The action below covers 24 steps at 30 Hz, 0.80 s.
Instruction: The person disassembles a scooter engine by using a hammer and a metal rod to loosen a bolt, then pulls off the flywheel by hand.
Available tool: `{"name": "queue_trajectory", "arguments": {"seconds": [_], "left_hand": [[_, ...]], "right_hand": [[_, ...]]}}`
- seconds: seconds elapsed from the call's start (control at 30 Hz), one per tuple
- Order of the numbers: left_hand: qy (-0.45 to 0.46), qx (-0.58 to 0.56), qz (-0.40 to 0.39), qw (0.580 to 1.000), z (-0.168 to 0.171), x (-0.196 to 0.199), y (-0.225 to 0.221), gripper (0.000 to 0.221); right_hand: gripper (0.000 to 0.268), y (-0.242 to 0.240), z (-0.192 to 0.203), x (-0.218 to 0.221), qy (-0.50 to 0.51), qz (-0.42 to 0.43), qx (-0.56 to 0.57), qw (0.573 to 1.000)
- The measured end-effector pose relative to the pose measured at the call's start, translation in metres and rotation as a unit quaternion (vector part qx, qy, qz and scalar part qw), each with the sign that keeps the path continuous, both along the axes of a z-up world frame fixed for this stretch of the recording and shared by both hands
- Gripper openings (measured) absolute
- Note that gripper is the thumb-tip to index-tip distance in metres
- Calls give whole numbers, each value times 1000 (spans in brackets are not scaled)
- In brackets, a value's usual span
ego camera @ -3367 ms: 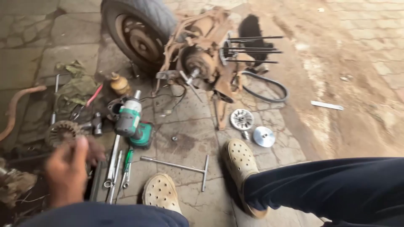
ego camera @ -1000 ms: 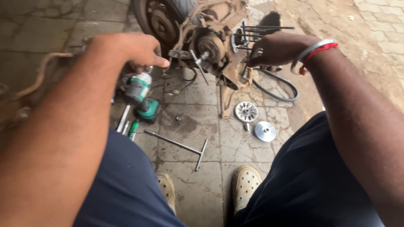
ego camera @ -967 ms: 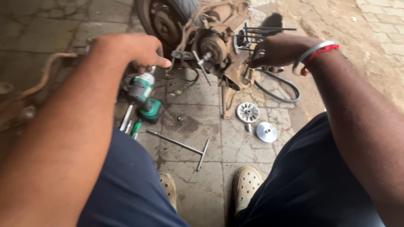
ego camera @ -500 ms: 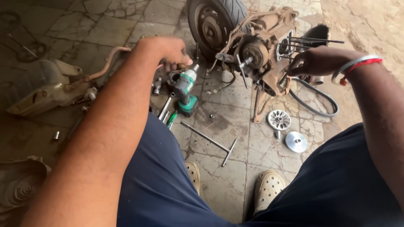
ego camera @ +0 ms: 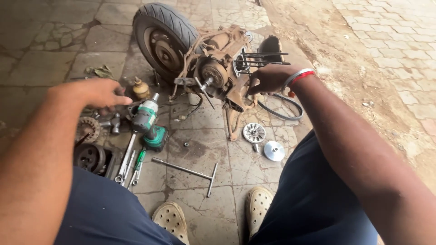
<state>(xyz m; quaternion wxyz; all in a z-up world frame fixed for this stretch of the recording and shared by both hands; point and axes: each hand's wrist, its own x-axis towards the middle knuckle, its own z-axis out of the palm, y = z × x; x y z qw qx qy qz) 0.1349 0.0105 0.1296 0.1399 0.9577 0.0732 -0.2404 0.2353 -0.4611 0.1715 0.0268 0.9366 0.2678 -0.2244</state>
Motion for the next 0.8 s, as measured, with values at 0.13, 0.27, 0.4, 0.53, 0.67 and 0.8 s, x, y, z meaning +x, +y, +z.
{"name": "queue_trajectory", "arguments": {"seconds": [0.13, 0.27, 0.4, 0.53, 0.67, 0.8], "left_hand": [[13, 15, 7, 1000, 11, -8, -19, 53], [-54, 64, -53, 995, 21, -10, -48, 52], [-210, -75, 35, 974, 6, 20, -90, 44], [-312, -468, 193, 804, -79, 89, -146, 55], [-376, -512, 276, 721, -161, 122, -209, 59], [-269, -606, 383, 643, -171, 122, -238, 62]], "right_hand": [[45, -1, -1, 7, -12, 26, 15, 999], [44, -4, 23, -2, -25, -9, 7, 1000], [43, -19, 19, 16, -60, -37, 9, 997], [43, -18, 26, 10, -71, -44, 20, 996], [42, -10, 43, -10, -99, -9, 31, 995], [41, -6, 52, -27, -106, -13, 9, 994]]}}
